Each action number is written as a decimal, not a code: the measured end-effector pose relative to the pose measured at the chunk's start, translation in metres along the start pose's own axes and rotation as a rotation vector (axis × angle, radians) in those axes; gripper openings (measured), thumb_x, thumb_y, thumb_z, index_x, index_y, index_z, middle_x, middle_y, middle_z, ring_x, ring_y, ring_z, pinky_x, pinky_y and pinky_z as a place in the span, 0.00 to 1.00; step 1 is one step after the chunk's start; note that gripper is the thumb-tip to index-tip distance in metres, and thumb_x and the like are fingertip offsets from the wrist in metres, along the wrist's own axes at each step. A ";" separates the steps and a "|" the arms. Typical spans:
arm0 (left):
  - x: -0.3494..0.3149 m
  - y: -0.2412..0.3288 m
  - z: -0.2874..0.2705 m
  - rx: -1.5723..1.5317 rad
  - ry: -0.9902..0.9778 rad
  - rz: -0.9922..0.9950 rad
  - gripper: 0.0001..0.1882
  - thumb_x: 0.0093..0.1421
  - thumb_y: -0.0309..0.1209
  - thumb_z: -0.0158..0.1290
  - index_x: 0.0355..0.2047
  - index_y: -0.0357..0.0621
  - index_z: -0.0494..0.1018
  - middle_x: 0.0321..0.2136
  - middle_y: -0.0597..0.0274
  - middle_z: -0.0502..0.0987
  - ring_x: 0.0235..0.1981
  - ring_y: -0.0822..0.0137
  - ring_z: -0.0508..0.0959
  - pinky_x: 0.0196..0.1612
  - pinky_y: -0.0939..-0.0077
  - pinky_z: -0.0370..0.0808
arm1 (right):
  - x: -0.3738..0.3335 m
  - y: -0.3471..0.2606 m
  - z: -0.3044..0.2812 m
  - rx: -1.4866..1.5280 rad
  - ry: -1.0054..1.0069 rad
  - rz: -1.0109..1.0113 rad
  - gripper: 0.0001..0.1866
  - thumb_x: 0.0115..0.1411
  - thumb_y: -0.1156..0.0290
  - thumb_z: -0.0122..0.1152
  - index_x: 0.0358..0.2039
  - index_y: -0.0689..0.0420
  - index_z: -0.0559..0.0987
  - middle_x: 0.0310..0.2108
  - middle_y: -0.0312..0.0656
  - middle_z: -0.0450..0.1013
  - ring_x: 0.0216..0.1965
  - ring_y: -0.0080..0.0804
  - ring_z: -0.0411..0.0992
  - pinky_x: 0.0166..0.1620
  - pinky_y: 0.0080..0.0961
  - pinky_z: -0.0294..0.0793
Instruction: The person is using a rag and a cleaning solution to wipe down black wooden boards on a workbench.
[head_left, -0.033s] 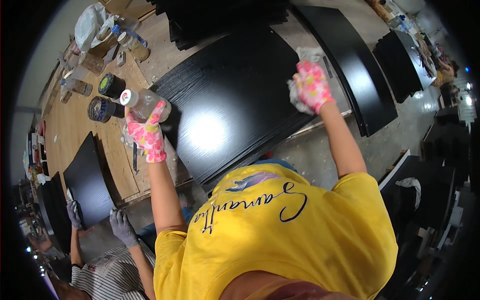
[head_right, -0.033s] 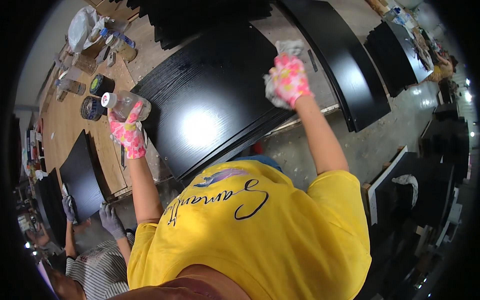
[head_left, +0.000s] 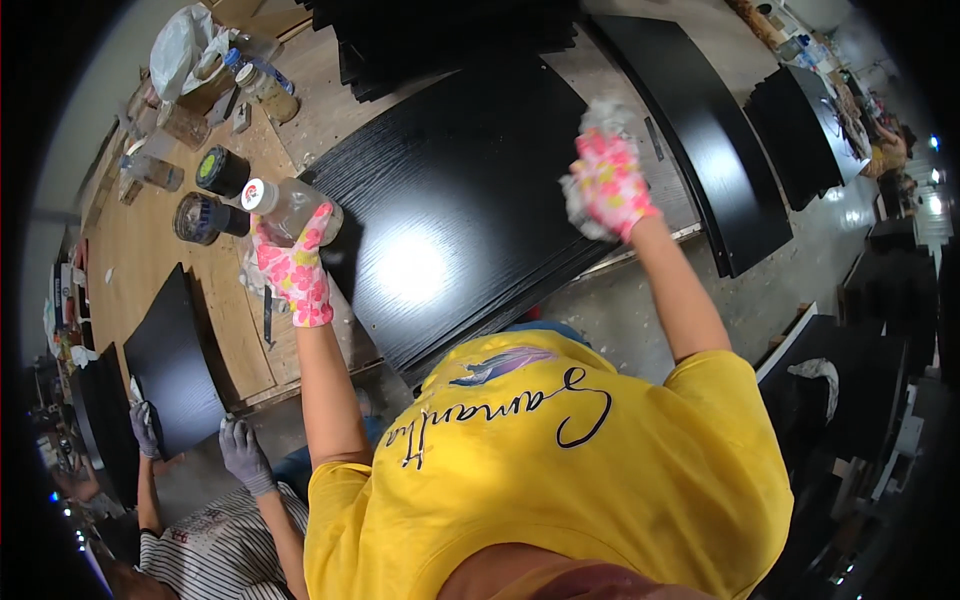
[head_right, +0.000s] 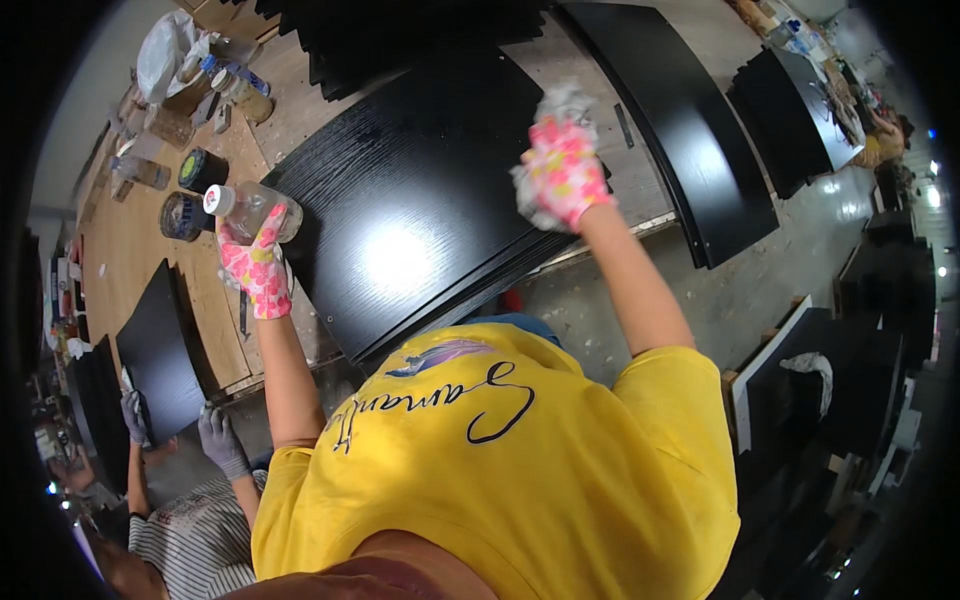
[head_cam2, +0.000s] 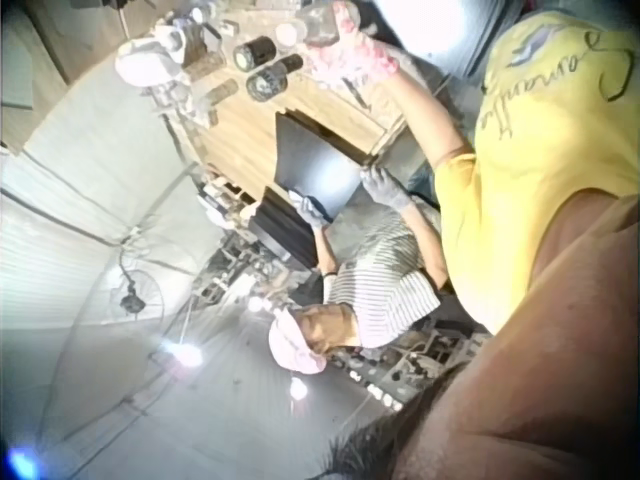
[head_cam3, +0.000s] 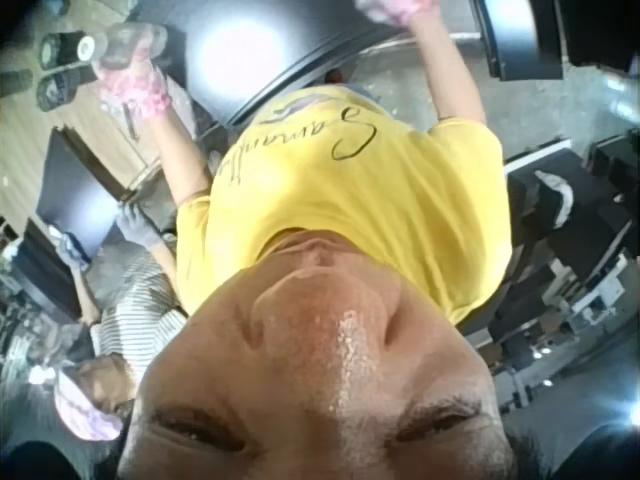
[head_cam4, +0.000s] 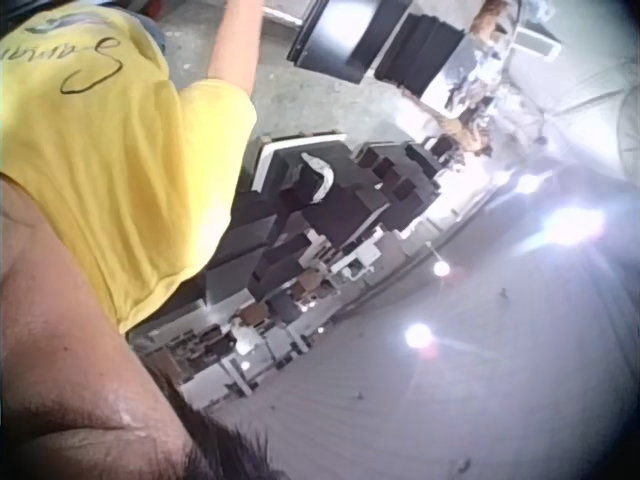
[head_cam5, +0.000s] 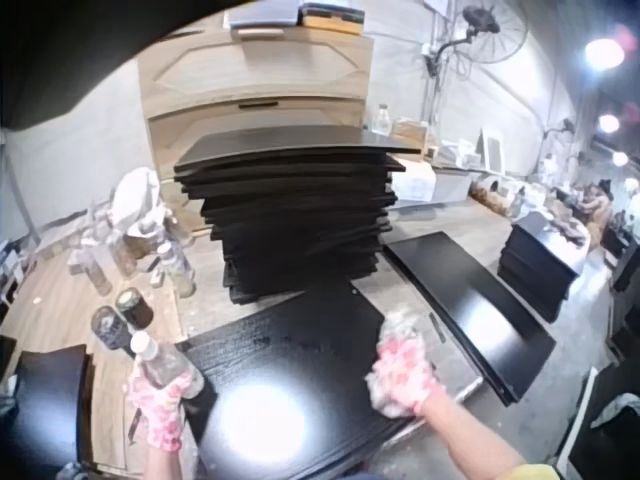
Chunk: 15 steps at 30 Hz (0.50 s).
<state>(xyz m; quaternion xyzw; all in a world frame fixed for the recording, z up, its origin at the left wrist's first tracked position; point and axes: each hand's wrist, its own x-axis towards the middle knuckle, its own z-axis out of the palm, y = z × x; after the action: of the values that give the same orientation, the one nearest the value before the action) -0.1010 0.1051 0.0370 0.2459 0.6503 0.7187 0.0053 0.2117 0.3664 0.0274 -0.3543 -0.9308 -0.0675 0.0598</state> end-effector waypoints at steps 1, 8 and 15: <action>-0.002 0.001 -0.001 0.001 0.003 -0.007 0.42 0.40 0.20 0.69 0.57 0.36 0.63 0.50 0.56 0.70 0.50 0.63 0.72 0.53 0.70 0.70 | -0.012 -0.020 0.005 0.021 0.066 -0.092 0.27 0.66 0.57 0.42 0.60 0.61 0.66 0.61 0.52 0.61 0.63 0.53 0.56 0.66 0.38 0.50; -0.003 -0.004 -0.002 0.045 -0.031 0.008 0.44 0.40 0.24 0.71 0.58 0.38 0.62 0.51 0.57 0.69 0.51 0.64 0.71 0.55 0.69 0.69 | 0.011 -0.026 -0.026 0.060 -0.174 -0.049 0.24 0.63 0.59 0.44 0.56 0.56 0.71 0.61 0.53 0.62 0.62 0.53 0.58 0.65 0.40 0.53; 0.001 0.000 0.003 0.040 -0.094 -0.030 0.52 0.38 0.28 0.73 0.62 0.36 0.56 0.55 0.53 0.65 0.56 0.60 0.68 0.58 0.67 0.66 | 0.022 -0.156 0.023 0.428 -0.024 -0.560 0.21 0.61 0.60 0.43 0.54 0.50 0.72 0.58 0.43 0.66 0.62 0.34 0.60 0.66 0.39 0.51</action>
<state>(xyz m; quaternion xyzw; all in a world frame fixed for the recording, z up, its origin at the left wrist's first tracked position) -0.1005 0.1084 0.0371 0.2697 0.6674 0.6929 0.0415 0.0900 0.2692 -0.0048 -0.0656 -0.9855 0.1195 0.1006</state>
